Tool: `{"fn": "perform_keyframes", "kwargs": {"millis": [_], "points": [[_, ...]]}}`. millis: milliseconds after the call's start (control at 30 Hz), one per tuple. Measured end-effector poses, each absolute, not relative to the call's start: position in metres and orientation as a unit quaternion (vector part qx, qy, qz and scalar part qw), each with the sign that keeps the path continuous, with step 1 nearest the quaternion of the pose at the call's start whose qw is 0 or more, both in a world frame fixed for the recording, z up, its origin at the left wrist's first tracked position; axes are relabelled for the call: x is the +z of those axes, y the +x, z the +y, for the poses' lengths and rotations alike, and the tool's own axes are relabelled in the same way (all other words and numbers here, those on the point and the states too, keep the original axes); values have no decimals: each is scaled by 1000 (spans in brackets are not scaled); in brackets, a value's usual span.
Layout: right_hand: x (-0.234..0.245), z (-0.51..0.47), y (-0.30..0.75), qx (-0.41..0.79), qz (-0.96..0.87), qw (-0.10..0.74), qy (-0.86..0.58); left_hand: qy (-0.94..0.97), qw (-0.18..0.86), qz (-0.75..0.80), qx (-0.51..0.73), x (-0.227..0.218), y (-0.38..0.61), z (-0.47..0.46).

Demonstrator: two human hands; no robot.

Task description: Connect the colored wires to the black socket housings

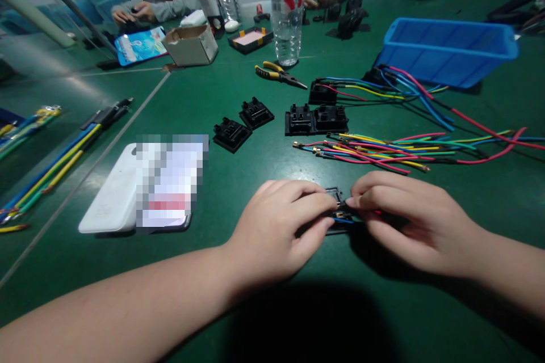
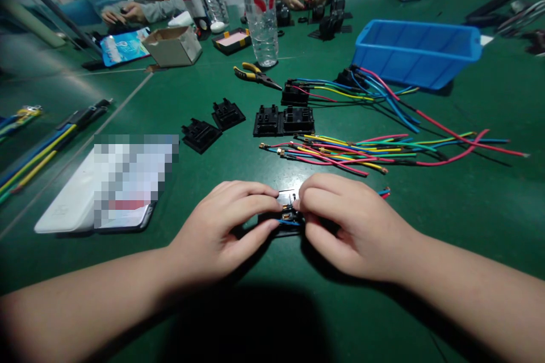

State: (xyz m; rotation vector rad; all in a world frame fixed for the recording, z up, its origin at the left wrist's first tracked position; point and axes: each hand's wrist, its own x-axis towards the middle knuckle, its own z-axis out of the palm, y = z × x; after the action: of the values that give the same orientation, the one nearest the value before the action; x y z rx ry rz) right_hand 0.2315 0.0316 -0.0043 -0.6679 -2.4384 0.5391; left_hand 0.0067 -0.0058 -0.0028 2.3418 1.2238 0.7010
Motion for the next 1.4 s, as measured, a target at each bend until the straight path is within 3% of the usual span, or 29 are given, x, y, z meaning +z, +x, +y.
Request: {"fn": "perform_keyframes", "kwargs": {"millis": [1400], "points": [[-4,34,232,173,-925,247,-231,823,234,433,283,-2,8,-3]]}}
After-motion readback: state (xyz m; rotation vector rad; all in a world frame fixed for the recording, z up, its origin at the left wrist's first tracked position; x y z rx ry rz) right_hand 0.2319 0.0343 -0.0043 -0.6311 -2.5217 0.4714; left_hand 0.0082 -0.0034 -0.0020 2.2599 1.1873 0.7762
